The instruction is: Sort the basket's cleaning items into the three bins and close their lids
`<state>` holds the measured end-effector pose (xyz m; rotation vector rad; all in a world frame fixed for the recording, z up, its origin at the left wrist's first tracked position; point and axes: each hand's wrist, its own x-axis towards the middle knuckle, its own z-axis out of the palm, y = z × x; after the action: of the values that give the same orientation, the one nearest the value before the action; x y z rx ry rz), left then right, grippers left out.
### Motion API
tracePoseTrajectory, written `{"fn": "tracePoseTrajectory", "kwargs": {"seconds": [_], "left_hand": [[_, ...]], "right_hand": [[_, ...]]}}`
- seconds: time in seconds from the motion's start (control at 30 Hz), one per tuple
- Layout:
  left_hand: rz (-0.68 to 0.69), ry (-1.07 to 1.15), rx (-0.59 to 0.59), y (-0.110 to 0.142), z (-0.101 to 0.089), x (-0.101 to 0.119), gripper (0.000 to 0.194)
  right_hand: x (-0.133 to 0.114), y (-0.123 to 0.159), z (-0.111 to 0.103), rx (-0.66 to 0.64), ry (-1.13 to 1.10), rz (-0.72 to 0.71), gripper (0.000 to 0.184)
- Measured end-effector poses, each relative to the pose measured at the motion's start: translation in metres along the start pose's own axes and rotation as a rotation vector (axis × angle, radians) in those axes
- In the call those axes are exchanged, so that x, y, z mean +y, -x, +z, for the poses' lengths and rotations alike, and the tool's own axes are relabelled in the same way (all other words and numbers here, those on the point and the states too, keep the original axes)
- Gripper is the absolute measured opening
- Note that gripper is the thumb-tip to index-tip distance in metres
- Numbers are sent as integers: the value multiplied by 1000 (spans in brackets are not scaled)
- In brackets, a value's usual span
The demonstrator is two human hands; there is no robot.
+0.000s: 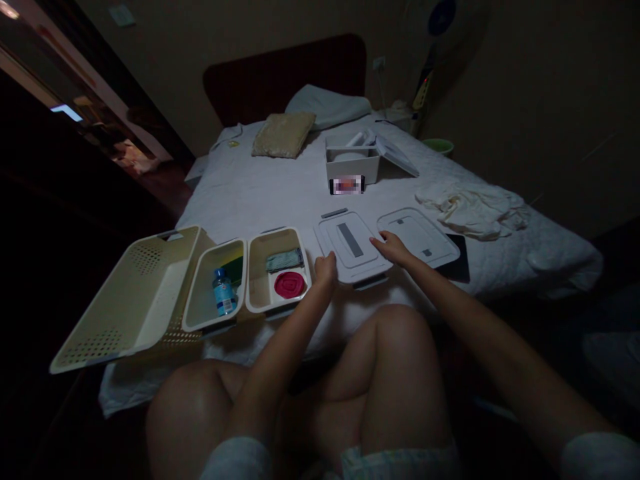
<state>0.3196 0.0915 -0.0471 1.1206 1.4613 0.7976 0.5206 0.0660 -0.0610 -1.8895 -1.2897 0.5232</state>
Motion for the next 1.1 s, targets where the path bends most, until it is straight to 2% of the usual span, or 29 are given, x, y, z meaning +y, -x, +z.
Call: {"fn": "tracePoseTrajectory", "kwargs": {"seconds": [0.23,0.3,0.33,0.4,0.5,0.57,0.63,0.67,0.73,0.8,0.9,1.0,1.1], "left_hand": [[30,-42,62,4,-5,-2,22],[48,-59,55,7,-6,1,22],[79,-93,57,9,-6,2,23],[245,-222,70,17,-8,5,28],[715,-459,16,35,-14,5,37],[1010,-599,-140,46,-21,3,35],[1192,-737,-313,52,-28,-1,34],[1246,-799,-374,53,-31,-3,36],[1314,-892,-414,53,-35,-7,41],[1364,-958,-382,52,-37,-11,44],[1405,-1069,-292,52,-33,-16,38],[1443,-1198,-210,51,-28,-21,24],[1538,-1296,-186,48,-24,-23,20]], "right_hand": [[3,8,5,41,68,43,41],[1,11,2,86,151,0,43],[0,14,0,117,195,-65,42],[-7,23,-7,161,266,-262,39],[-20,45,-19,99,344,-556,34],[-24,58,-26,-5,385,-704,33],[-23,67,-31,-117,375,-804,36],[-20,71,-33,-164,360,-834,40],[-14,76,-34,-223,351,-860,49],[-9,82,-33,-241,399,-857,56],[-9,89,-29,-222,511,-819,58],[-12,94,-24,-204,590,-783,52],[-13,94,-21,-191,637,-783,43]]}}
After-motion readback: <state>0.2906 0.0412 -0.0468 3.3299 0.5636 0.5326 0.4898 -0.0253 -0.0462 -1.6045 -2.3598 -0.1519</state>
